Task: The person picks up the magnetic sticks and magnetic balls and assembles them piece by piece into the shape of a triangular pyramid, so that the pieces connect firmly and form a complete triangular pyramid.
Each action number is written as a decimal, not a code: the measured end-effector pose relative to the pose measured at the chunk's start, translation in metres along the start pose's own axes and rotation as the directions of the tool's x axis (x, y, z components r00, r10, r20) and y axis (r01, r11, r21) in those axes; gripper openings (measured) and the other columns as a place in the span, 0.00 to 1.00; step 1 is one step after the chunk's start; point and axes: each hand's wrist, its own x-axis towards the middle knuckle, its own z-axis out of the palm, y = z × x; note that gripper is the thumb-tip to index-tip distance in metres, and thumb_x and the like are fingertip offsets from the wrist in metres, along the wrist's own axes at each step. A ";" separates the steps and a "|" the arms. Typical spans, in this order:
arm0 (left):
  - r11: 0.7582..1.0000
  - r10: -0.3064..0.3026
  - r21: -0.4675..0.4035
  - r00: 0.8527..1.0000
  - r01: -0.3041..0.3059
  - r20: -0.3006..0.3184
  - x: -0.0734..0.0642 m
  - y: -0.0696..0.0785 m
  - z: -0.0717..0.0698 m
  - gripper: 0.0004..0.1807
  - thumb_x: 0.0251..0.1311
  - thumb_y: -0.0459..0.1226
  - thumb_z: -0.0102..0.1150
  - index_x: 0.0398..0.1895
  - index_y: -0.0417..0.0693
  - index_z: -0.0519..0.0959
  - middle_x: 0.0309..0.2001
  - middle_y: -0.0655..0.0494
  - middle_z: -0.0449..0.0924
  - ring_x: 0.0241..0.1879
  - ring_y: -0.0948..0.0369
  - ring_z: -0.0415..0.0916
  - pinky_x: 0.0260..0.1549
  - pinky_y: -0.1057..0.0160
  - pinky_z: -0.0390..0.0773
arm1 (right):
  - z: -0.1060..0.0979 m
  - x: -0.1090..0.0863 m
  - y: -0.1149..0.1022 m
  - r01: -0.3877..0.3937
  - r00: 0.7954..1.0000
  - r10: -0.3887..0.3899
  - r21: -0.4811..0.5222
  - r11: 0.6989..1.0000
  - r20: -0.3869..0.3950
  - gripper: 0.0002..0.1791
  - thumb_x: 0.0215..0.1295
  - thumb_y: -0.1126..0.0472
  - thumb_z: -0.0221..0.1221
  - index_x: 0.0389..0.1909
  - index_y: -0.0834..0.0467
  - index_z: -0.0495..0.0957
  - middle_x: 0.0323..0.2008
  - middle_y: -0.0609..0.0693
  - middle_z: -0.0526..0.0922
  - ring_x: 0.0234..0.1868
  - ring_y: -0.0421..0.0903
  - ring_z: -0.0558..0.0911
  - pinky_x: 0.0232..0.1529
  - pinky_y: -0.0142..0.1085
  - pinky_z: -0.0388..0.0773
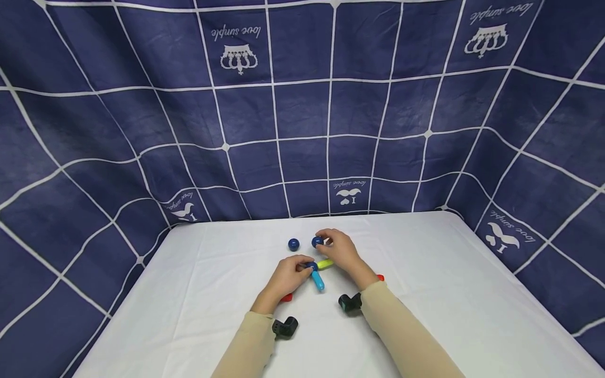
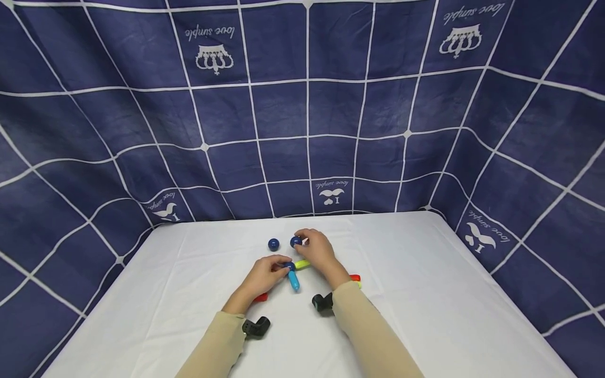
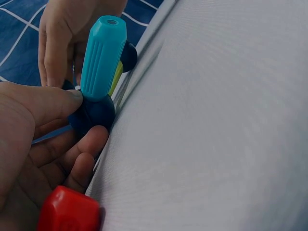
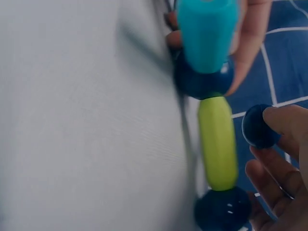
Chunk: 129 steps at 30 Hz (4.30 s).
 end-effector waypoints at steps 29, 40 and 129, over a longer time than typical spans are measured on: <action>1.000 -0.015 0.005 1.000 0.015 -0.001 -0.002 0.000 0.001 0.15 0.65 0.39 0.63 0.54 0.51 0.83 0.44 0.55 0.86 0.36 0.66 0.77 0.40 0.63 0.78 | -0.038 -0.094 0.015 0.082 0.984 -0.102 0.138 0.987 0.145 0.17 0.59 0.55 0.71 0.48 0.50 0.81 0.44 0.45 0.85 0.38 0.37 0.82 0.33 0.29 0.80; 1.000 -0.005 0.010 1.000 0.005 -0.012 -0.003 0.001 0.001 0.14 0.65 0.39 0.63 0.53 0.51 0.83 0.45 0.55 0.86 0.36 0.65 0.77 0.39 0.63 0.78 | -0.026 -0.106 0.017 0.044 0.975 -0.089 0.215 0.976 0.204 0.17 0.58 0.56 0.71 0.48 0.51 0.81 0.38 0.45 0.84 0.32 0.35 0.78 0.30 0.28 0.78; 1.000 0.000 -0.007 1.000 0.000 0.001 -0.003 0.000 0.002 0.15 0.65 0.39 0.63 0.54 0.48 0.83 0.45 0.54 0.85 0.36 0.64 0.75 0.38 0.65 0.76 | -0.093 -0.090 0.082 -0.004 0.973 0.001 0.013 1.000 0.229 0.11 0.62 0.57 0.68 0.44 0.54 0.86 0.38 0.45 0.86 0.39 0.40 0.77 0.43 0.30 0.74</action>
